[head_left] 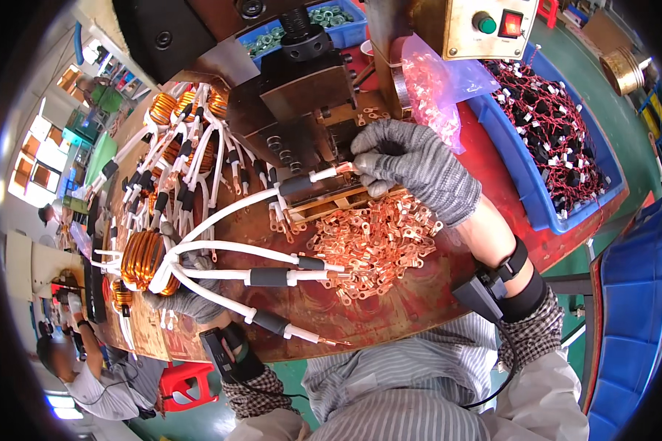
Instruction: Crimping metal connectors onto the wire ends of large electrical coils using an industrial press machine.
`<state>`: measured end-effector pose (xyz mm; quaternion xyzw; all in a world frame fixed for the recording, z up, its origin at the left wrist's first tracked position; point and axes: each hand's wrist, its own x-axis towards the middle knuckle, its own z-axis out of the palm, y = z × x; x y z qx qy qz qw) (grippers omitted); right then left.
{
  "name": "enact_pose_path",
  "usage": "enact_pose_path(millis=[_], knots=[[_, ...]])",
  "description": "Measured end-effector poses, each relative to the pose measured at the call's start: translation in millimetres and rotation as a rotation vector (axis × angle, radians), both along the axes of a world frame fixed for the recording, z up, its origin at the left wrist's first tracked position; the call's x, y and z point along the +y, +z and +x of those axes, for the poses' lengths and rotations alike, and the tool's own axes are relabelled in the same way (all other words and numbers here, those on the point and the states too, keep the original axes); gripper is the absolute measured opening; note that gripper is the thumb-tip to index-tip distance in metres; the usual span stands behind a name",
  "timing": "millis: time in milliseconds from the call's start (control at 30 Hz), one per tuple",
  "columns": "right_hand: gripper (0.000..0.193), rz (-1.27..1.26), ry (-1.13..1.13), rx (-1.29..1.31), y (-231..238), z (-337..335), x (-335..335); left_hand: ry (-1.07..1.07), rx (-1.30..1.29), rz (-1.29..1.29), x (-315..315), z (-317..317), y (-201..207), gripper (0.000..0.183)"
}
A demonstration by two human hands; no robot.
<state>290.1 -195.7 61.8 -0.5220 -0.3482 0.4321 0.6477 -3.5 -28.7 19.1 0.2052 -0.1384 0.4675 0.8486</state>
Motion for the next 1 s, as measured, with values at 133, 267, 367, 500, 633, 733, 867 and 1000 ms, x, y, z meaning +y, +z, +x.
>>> enact_pose_path(millis=[133, 267, 367, 500, 633, 733, 867, 1000], knots=[[0.017, 0.015, 0.008, 0.059, -2, 5, 10, 0.034, 0.037, 0.018, 1, 1, 0, 0.097], [0.017, 0.033, 0.006, 0.065, -7, 4, 23, -0.060, 0.072, 0.099, 10, -15, -7, 0.098], [0.017, 0.043, -0.027, 0.081, -5, 7, 21, 0.022, 0.133, 0.042, 17, -20, -14, 0.090], [0.015, 0.060, -0.054, 0.082, -10, 6, 25, 0.018, 0.096, -0.014, 13, -11, -8, 0.084], [0.014, 0.068, -0.060, 0.021, -11, 6, 26, 0.103, 0.176, -0.005, 20, -27, -17, 0.084], [0.013, 0.052, -0.074, -0.019, -11, 11, 23, 0.054, 0.141, -0.006, 21, -24, -18, 0.087], [0.013, 0.073, -0.078, -0.027, -16, 10, 24, 0.097, 0.157, -0.031, 13, -20, -13, 0.096], [0.013, 0.084, -0.084, -0.028, -15, 9, 23, 0.112, 0.130, -0.050, 15, -22, -14, 0.095]])
